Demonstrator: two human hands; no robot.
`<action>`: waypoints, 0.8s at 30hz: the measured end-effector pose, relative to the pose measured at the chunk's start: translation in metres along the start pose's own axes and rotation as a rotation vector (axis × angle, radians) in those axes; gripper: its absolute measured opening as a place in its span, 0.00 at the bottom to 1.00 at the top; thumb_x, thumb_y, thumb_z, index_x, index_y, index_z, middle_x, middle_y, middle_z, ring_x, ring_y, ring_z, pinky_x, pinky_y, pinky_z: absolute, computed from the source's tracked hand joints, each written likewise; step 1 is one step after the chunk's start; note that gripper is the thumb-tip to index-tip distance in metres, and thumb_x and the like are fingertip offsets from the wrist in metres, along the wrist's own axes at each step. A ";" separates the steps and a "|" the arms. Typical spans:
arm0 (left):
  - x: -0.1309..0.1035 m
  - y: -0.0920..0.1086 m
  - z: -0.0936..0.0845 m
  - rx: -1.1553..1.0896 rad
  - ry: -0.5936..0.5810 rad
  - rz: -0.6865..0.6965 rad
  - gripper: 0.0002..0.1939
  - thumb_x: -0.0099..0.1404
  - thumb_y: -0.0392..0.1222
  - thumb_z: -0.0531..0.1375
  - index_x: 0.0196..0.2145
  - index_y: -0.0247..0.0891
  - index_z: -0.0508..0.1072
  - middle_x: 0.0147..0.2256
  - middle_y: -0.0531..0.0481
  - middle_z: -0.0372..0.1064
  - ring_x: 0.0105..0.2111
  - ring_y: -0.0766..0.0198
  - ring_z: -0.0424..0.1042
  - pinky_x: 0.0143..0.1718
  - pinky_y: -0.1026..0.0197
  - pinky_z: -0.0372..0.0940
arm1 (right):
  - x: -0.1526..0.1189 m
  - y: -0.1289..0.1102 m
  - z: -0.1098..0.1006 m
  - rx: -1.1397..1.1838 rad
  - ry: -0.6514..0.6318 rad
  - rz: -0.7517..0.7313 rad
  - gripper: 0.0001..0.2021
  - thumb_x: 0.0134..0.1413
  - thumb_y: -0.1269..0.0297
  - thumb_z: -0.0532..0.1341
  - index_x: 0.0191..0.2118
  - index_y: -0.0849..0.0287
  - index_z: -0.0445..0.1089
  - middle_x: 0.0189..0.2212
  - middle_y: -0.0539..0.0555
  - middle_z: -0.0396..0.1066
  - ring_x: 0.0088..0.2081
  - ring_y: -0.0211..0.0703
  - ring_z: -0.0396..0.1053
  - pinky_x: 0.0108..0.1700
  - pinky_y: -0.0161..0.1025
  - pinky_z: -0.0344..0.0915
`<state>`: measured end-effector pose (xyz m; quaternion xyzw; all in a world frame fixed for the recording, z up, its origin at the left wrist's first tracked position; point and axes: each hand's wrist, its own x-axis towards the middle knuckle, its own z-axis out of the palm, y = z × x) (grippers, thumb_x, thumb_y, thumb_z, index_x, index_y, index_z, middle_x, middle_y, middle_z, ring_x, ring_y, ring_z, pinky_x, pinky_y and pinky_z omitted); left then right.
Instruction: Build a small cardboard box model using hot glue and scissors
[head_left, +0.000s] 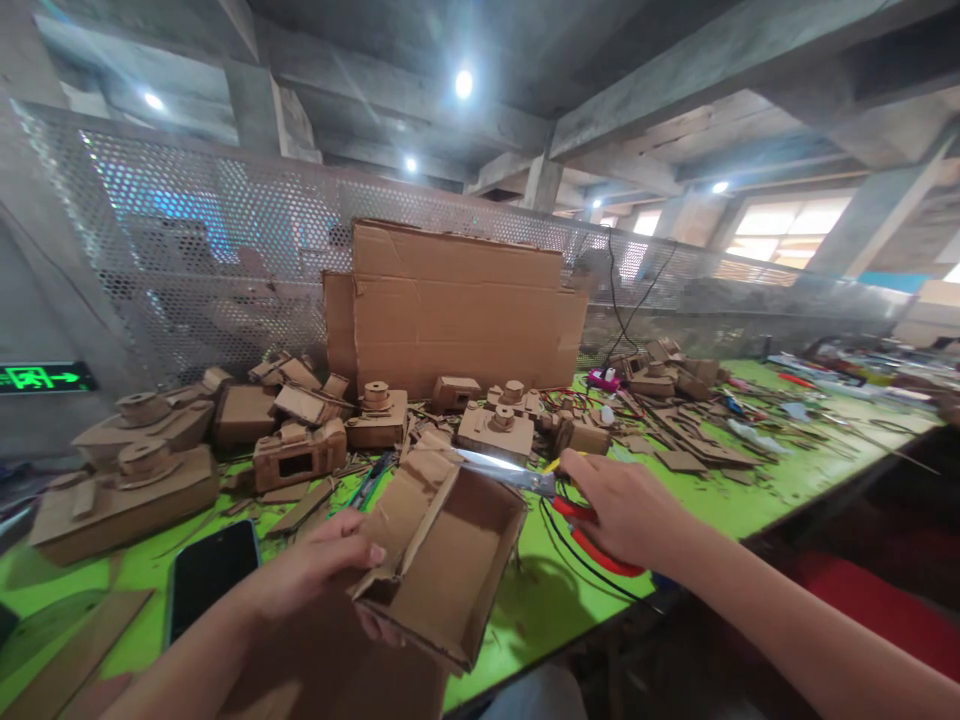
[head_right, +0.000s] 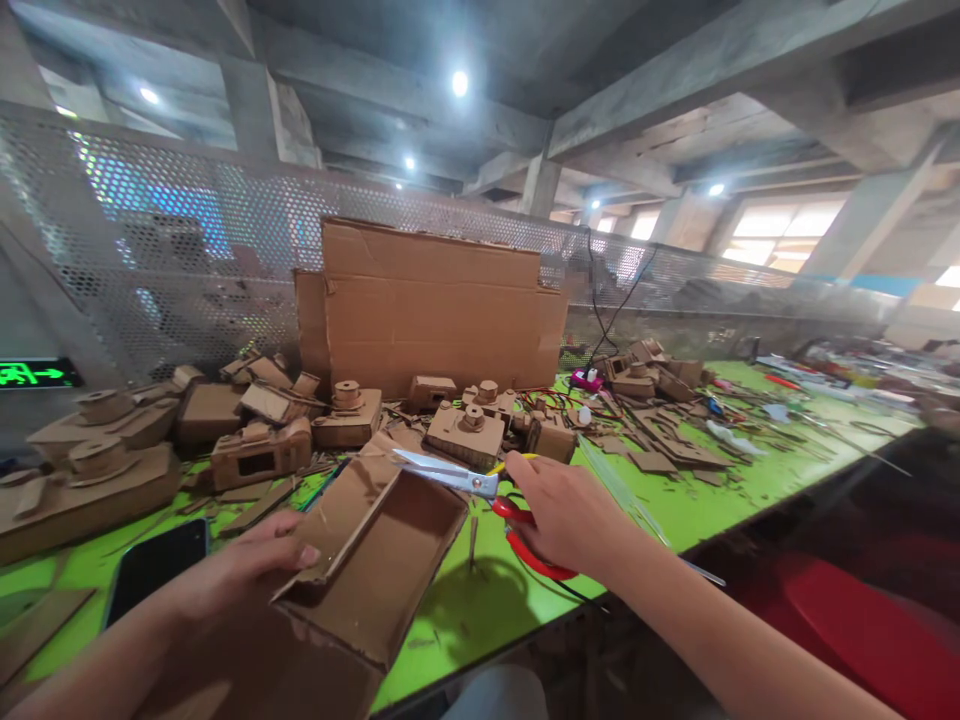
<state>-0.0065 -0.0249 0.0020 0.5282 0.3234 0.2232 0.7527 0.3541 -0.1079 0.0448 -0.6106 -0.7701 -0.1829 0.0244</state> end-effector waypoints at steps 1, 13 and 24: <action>0.000 -0.001 -0.002 -0.002 0.023 0.002 0.13 0.55 0.48 0.71 0.31 0.40 0.74 0.28 0.46 0.82 0.25 0.47 0.81 0.28 0.50 0.75 | 0.000 0.002 0.000 -0.002 -0.006 0.003 0.09 0.58 0.67 0.61 0.42 0.55 0.61 0.35 0.54 0.77 0.36 0.50 0.76 0.32 0.40 0.54; -0.004 0.003 -0.004 -0.008 0.162 -0.021 0.13 0.50 0.41 0.74 0.28 0.39 0.74 0.26 0.50 0.79 0.27 0.53 0.80 0.28 0.57 0.73 | 0.001 0.011 0.009 -0.057 -0.015 0.001 0.04 0.64 0.62 0.60 0.40 0.56 0.65 0.27 0.55 0.78 0.28 0.50 0.75 0.29 0.40 0.47; 0.013 0.003 -0.002 -0.038 0.206 0.140 0.14 0.54 0.47 0.73 0.31 0.35 0.78 0.27 0.42 0.82 0.26 0.50 0.81 0.31 0.54 0.75 | 0.004 0.002 0.029 0.162 -0.130 0.364 0.13 0.67 0.52 0.60 0.35 0.56 0.68 0.30 0.59 0.79 0.29 0.52 0.76 0.26 0.38 0.49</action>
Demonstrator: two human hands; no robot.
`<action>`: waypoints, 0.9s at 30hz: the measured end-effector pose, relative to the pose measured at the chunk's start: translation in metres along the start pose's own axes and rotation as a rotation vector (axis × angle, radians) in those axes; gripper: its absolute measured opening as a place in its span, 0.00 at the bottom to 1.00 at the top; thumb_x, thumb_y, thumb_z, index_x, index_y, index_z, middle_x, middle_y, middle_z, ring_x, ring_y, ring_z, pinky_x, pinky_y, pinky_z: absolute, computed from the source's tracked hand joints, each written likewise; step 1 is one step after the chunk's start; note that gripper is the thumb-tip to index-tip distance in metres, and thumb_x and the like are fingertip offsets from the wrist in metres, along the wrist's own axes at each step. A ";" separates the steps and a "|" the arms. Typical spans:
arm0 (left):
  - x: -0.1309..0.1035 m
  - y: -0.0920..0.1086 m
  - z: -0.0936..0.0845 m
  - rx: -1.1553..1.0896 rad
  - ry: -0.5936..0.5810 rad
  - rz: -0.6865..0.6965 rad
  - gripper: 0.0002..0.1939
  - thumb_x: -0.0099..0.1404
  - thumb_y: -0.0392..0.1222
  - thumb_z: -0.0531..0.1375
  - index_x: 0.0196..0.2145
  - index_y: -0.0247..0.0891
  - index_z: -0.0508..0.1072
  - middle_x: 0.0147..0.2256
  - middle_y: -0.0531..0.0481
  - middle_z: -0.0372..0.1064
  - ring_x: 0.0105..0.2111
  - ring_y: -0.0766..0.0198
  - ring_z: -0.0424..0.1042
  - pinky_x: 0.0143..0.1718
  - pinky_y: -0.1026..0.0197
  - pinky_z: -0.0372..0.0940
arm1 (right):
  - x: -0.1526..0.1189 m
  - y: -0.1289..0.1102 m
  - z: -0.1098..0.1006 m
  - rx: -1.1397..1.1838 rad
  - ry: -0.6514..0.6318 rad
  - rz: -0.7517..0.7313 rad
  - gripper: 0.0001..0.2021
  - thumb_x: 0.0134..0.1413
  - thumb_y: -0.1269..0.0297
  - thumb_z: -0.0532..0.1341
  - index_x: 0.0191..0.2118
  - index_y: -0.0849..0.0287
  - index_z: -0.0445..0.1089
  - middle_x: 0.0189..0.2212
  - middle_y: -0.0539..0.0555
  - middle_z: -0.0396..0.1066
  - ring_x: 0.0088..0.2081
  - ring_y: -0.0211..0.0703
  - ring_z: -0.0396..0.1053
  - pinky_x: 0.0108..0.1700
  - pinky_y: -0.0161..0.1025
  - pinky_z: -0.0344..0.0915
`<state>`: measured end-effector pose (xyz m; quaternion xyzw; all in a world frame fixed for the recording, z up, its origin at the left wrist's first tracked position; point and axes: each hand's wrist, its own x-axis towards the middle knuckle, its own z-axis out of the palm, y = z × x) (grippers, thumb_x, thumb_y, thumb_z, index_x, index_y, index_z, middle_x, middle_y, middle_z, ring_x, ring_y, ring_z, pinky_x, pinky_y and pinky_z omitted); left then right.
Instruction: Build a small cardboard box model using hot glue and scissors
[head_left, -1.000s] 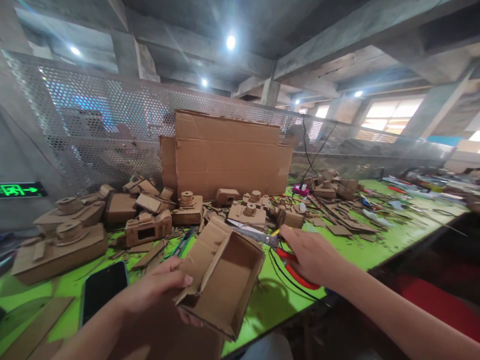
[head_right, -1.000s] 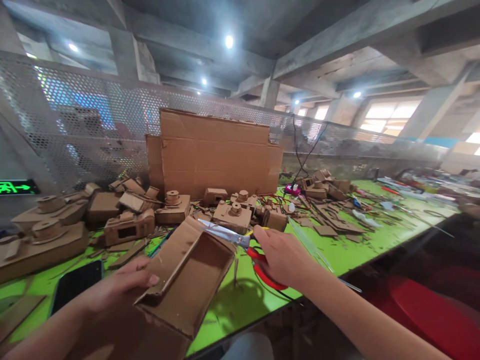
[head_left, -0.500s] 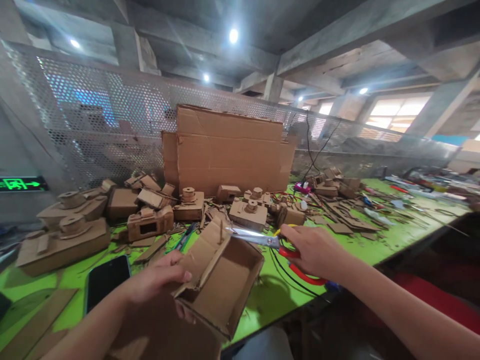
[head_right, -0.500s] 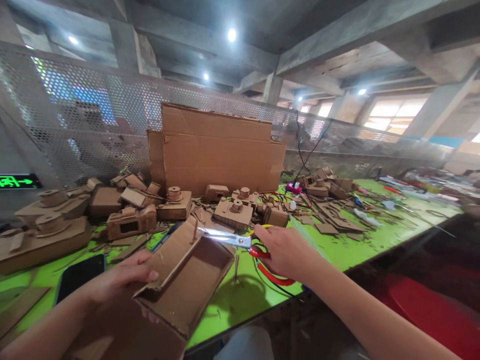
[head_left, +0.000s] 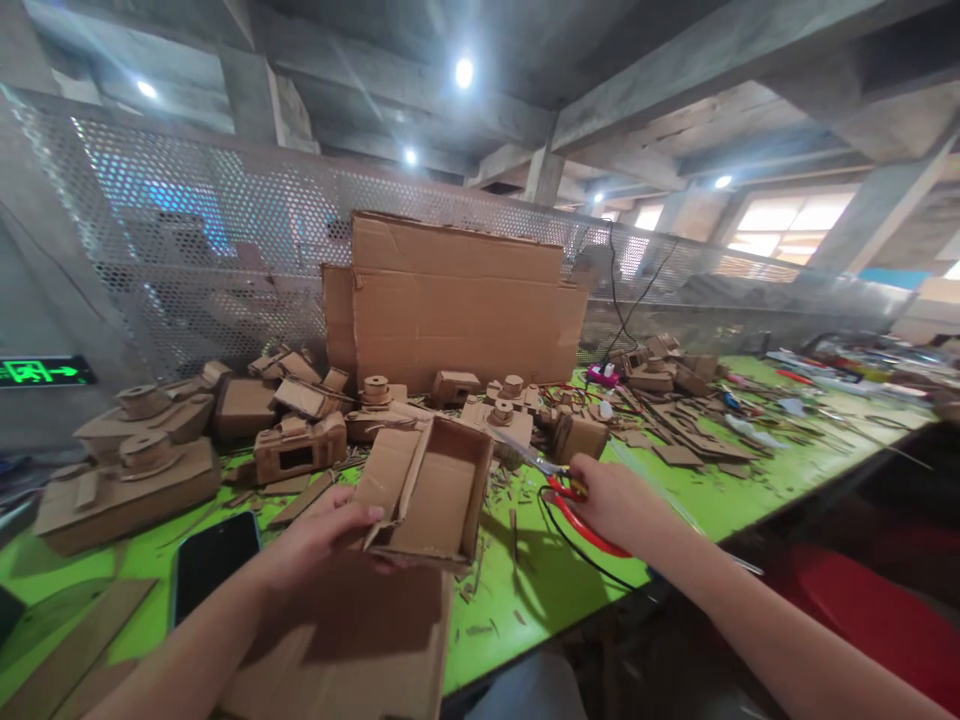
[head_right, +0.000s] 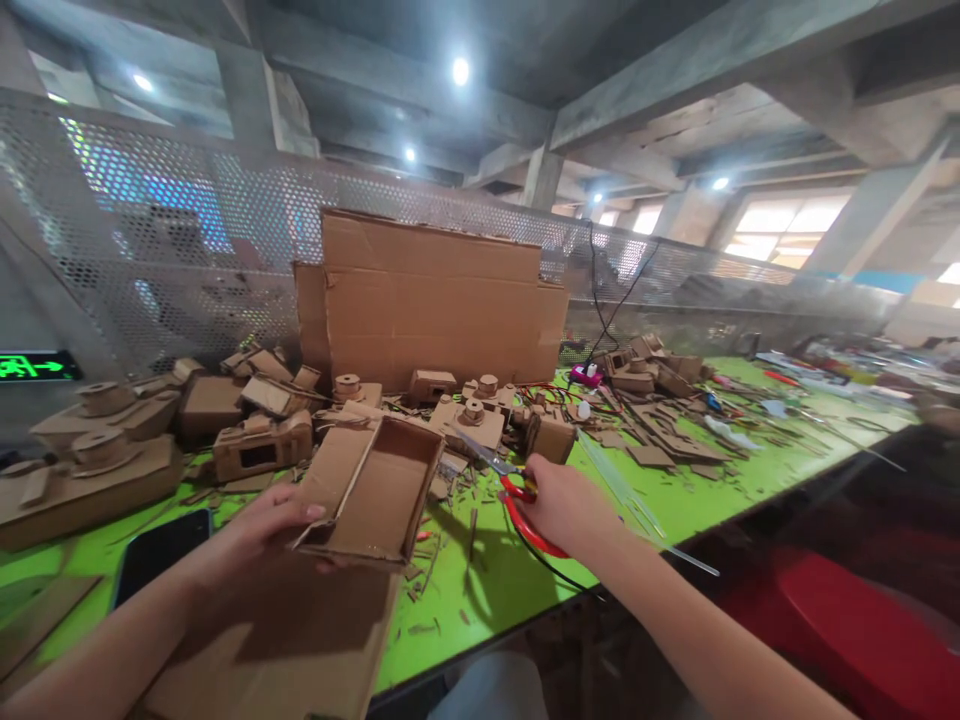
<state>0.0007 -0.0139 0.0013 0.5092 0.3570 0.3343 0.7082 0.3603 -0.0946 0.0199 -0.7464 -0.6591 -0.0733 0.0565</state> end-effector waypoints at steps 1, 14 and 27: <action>0.003 -0.002 -0.001 -0.012 0.037 0.015 0.13 0.54 0.46 0.73 0.30 0.35 0.78 0.28 0.43 0.82 0.27 0.52 0.81 0.31 0.56 0.75 | -0.002 -0.005 0.004 0.011 -0.028 0.005 0.15 0.66 0.51 0.60 0.35 0.56 0.68 0.30 0.59 0.79 0.29 0.53 0.77 0.26 0.38 0.49; 0.026 -0.017 -0.002 -0.020 0.139 0.244 0.27 0.57 0.46 0.75 0.51 0.37 0.75 0.49 0.40 0.82 0.47 0.52 0.81 0.51 0.54 0.73 | 0.021 -0.071 0.025 0.352 0.038 -0.070 0.19 0.75 0.55 0.49 0.55 0.62 0.70 0.49 0.66 0.78 0.52 0.55 0.77 0.52 0.46 0.69; 0.031 -0.012 -0.017 0.127 0.494 0.331 0.28 0.59 0.64 0.68 0.42 0.35 0.78 0.36 0.43 0.83 0.39 0.51 0.81 0.38 0.59 0.72 | 0.077 -0.147 0.062 1.454 0.061 -0.189 0.25 0.64 0.41 0.58 0.56 0.54 0.68 0.48 0.55 0.77 0.50 0.49 0.73 0.53 0.44 0.71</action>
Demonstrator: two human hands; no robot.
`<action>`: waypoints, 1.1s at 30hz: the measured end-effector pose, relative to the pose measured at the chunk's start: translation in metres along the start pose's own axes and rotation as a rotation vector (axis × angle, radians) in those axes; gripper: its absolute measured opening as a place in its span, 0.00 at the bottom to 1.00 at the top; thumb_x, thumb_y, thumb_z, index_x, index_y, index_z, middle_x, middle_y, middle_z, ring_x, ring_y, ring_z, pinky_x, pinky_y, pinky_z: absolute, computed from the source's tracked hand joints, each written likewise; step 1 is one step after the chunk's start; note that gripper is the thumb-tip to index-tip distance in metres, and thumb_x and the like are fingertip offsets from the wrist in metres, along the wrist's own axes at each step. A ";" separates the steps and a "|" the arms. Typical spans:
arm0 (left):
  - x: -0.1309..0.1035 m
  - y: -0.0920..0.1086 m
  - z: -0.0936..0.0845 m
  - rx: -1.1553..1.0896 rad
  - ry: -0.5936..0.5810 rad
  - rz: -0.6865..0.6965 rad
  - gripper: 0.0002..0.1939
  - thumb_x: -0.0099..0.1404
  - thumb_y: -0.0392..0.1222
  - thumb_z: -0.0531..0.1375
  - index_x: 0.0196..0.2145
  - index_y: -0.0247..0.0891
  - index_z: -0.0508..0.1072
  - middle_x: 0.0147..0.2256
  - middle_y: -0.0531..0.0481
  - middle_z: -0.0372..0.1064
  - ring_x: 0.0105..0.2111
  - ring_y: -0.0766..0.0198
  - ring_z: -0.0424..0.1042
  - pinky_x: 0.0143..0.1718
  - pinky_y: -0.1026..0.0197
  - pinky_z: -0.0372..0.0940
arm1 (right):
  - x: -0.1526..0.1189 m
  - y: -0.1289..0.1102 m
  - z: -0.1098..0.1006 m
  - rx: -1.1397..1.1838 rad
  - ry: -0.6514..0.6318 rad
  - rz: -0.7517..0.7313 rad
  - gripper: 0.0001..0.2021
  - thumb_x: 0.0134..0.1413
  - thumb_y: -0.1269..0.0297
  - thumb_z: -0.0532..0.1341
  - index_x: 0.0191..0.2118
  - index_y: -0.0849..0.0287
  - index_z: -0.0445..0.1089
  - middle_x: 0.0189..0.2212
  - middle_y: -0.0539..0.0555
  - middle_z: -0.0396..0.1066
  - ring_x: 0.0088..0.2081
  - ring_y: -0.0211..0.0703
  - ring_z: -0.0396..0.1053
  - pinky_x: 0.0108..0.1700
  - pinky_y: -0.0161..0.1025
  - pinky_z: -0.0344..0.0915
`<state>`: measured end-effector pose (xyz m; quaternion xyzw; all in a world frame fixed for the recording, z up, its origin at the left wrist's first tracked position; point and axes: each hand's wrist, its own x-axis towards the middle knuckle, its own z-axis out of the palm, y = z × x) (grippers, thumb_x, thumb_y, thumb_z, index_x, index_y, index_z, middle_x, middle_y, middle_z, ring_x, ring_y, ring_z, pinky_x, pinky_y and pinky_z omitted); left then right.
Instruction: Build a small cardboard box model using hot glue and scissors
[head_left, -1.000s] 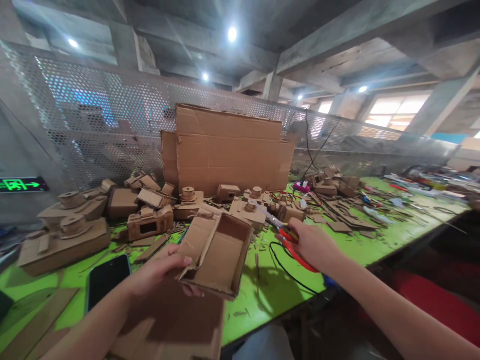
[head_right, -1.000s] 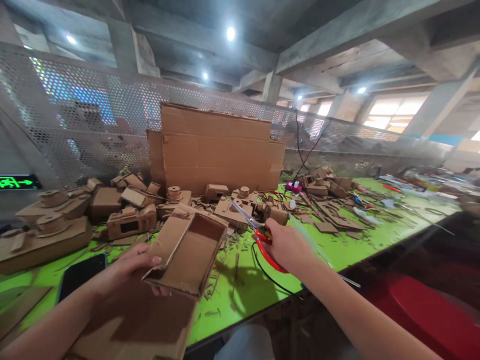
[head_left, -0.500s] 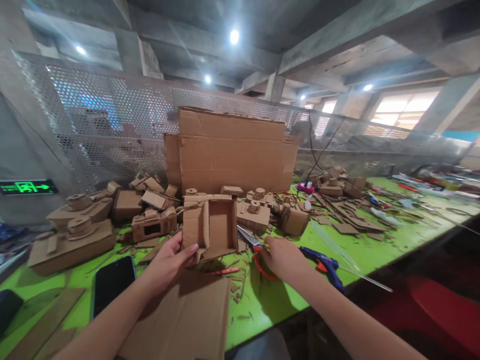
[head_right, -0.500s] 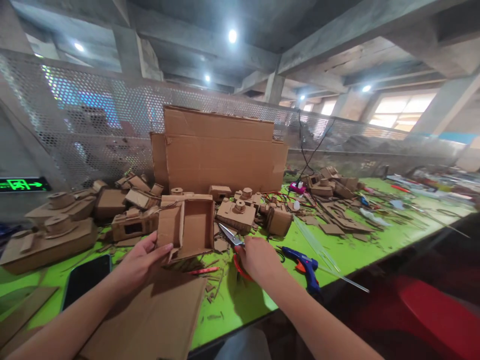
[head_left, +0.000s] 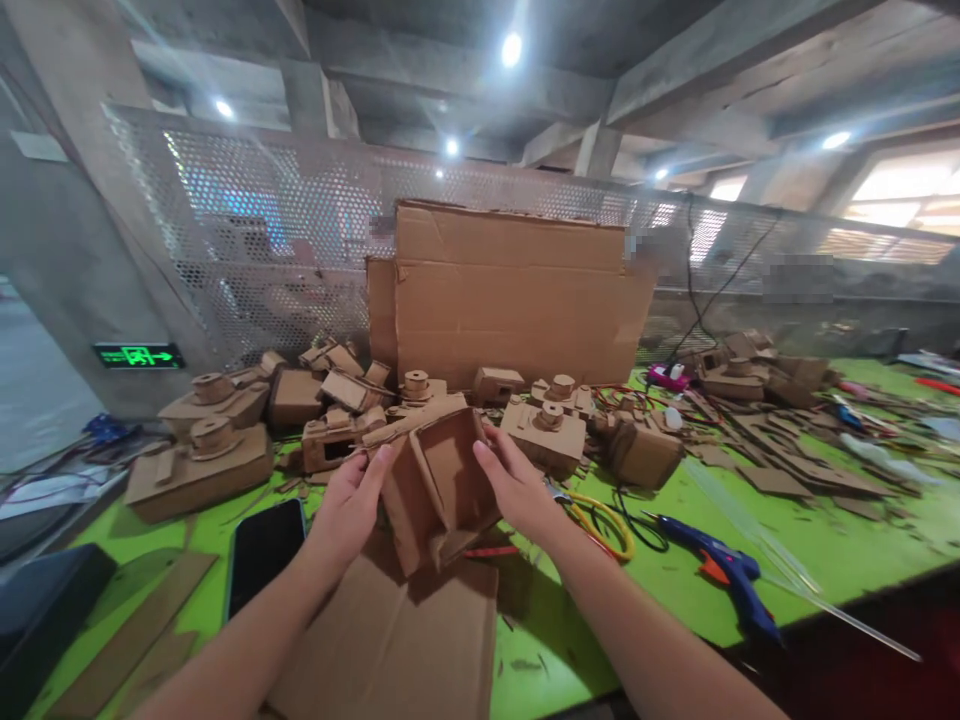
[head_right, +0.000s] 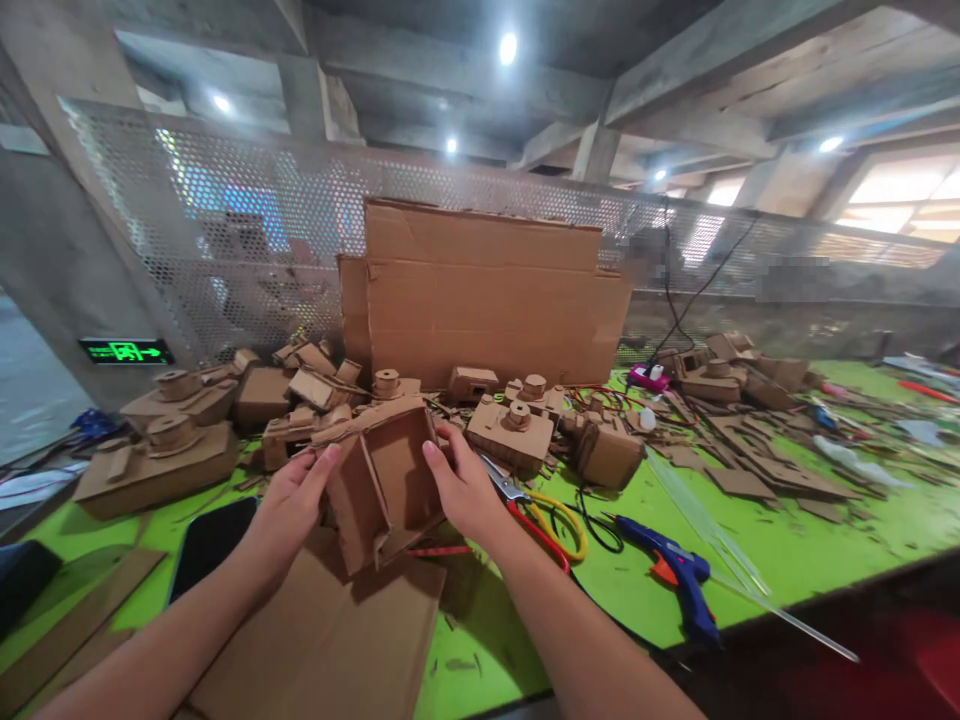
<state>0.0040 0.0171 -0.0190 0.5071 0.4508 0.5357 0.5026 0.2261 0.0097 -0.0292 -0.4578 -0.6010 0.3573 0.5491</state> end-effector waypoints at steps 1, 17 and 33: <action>0.003 -0.001 -0.002 0.033 0.009 0.006 0.28 0.58 0.66 0.68 0.39 0.35 0.79 0.33 0.44 0.82 0.37 0.51 0.81 0.36 0.58 0.72 | -0.003 0.003 0.000 0.016 -0.001 0.019 0.25 0.64 0.41 0.58 0.55 0.54 0.68 0.47 0.54 0.77 0.49 0.49 0.73 0.53 0.44 0.71; 0.026 0.002 -0.017 0.013 0.275 0.339 0.27 0.54 0.32 0.62 0.53 0.42 0.68 0.49 0.44 0.73 0.51 0.55 0.75 0.51 0.51 0.70 | -0.010 0.013 -0.008 0.061 0.197 -0.085 0.22 0.65 0.47 0.62 0.56 0.54 0.63 0.50 0.58 0.77 0.51 0.50 0.74 0.54 0.46 0.70; -0.018 0.003 0.008 0.502 -0.001 0.330 0.16 0.60 0.50 0.71 0.42 0.40 0.82 0.38 0.45 0.82 0.37 0.52 0.78 0.43 0.56 0.70 | -0.023 0.006 -0.001 -0.010 -0.024 -0.168 0.22 0.67 0.51 0.62 0.60 0.53 0.60 0.52 0.59 0.76 0.51 0.51 0.76 0.52 0.47 0.72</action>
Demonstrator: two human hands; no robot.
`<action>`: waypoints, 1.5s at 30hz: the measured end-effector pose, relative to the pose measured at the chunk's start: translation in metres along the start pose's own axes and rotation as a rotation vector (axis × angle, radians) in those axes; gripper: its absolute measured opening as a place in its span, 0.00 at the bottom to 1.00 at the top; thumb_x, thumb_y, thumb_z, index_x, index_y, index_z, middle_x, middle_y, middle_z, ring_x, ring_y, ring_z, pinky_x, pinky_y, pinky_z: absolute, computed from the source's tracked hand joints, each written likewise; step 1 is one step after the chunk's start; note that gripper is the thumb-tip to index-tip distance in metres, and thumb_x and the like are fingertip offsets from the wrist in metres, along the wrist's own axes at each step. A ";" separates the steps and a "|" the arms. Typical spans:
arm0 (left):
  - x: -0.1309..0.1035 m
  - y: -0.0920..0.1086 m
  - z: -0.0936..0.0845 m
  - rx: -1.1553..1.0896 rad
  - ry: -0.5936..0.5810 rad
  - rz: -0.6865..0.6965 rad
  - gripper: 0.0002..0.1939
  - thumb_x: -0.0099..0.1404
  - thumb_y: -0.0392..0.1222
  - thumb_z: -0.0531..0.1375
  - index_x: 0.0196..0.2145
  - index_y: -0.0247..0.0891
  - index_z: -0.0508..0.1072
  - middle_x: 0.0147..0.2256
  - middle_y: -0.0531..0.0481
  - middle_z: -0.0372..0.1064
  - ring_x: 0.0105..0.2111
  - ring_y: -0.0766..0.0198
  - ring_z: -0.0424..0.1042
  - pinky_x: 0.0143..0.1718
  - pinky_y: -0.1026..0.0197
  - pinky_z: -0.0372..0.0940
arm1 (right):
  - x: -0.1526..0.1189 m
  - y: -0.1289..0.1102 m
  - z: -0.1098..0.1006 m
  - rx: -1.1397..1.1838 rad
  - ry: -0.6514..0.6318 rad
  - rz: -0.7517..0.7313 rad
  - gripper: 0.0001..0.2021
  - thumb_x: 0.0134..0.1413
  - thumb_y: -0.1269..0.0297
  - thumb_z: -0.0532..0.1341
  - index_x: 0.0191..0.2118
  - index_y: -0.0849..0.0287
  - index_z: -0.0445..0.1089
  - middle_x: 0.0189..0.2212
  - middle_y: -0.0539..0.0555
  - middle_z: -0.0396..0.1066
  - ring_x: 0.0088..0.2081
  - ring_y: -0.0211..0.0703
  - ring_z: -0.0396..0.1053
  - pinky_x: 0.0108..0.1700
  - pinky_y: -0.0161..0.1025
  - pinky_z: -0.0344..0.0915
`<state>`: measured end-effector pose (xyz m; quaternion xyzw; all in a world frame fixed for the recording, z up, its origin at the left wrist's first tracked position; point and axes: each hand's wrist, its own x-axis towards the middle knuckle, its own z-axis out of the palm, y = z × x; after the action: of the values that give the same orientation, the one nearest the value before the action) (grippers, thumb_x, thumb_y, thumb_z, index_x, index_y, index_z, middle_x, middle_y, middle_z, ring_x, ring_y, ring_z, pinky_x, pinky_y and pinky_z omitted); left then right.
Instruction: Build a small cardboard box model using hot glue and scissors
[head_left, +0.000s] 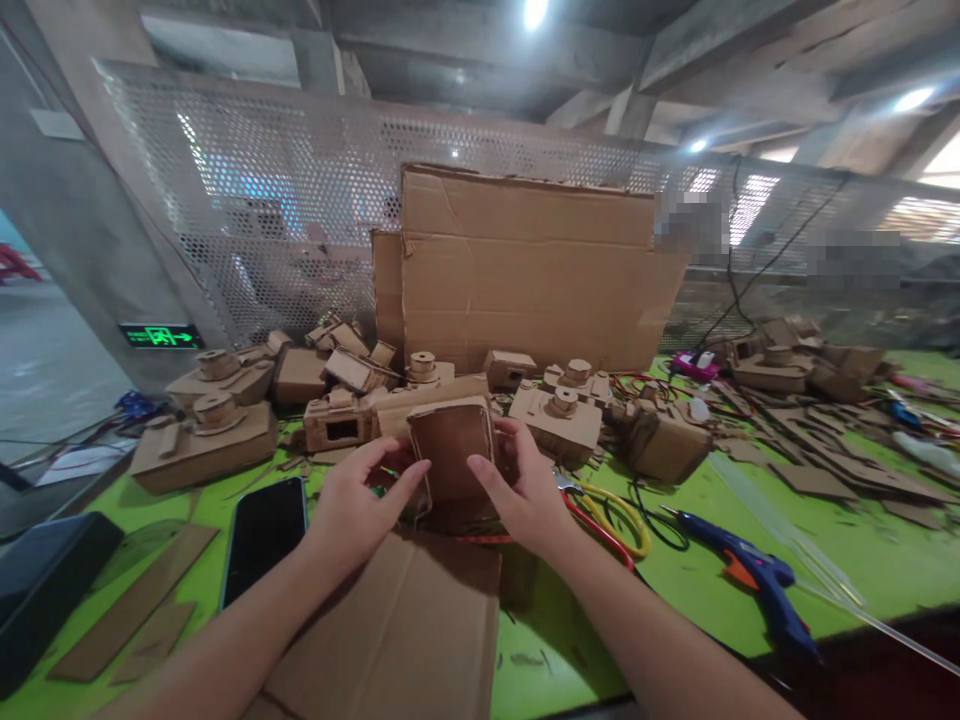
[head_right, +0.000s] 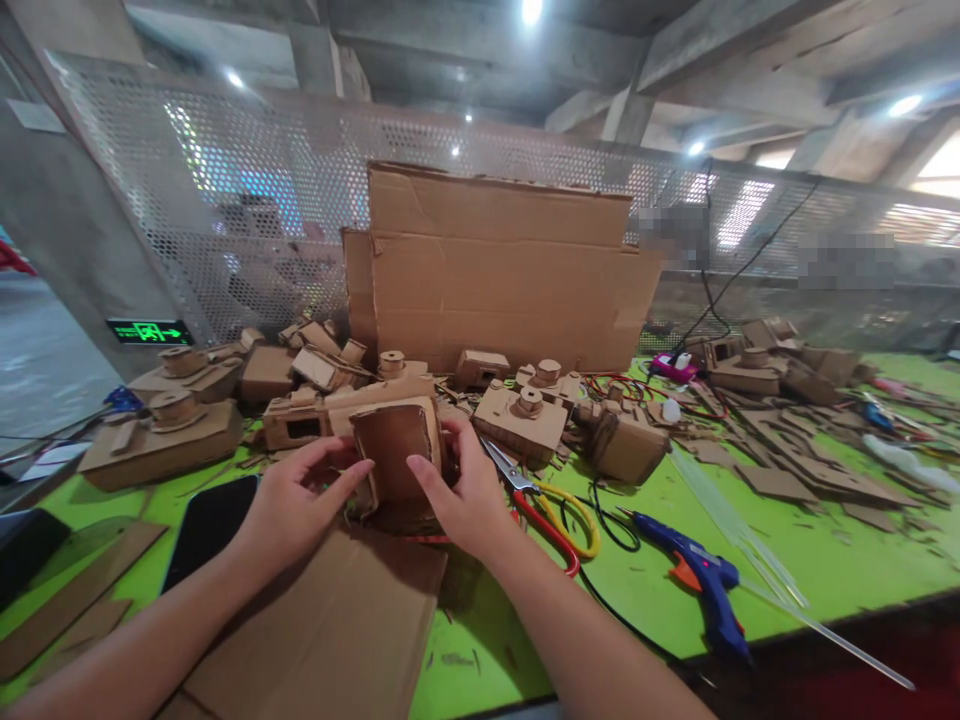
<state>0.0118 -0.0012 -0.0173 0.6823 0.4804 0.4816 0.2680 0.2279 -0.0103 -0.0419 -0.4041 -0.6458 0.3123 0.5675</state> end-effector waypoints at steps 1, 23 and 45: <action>0.000 -0.002 0.000 0.021 0.017 0.005 0.15 0.60 0.51 0.70 0.41 0.40 0.82 0.39 0.44 0.82 0.37 0.52 0.78 0.42 0.55 0.70 | 0.000 -0.001 0.000 -0.007 -0.005 -0.010 0.22 0.67 0.52 0.62 0.60 0.53 0.60 0.52 0.59 0.76 0.51 0.51 0.76 0.53 0.47 0.72; 0.024 -0.021 -0.009 -0.164 -0.116 -0.226 0.25 0.61 0.58 0.67 0.45 0.35 0.77 0.35 0.43 0.80 0.36 0.53 0.80 0.39 0.53 0.73 | 0.018 0.016 -0.004 0.291 0.221 0.202 0.26 0.56 0.40 0.66 0.51 0.53 0.64 0.39 0.51 0.77 0.41 0.45 0.74 0.44 0.41 0.73; 0.045 -0.037 -0.033 -0.758 0.190 -0.337 0.14 0.62 0.39 0.68 0.46 0.35 0.78 0.37 0.44 0.84 0.36 0.55 0.83 0.35 0.59 0.78 | -0.002 -0.009 -0.003 -0.289 -0.785 0.148 0.27 0.37 0.46 0.79 0.40 0.55 0.74 0.38 0.49 0.70 0.39 0.44 0.66 0.38 0.36 0.60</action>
<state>-0.0295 0.0514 -0.0171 0.4001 0.3967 0.6344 0.5293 0.2294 -0.0166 -0.0351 -0.3752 -0.8194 0.3885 0.1919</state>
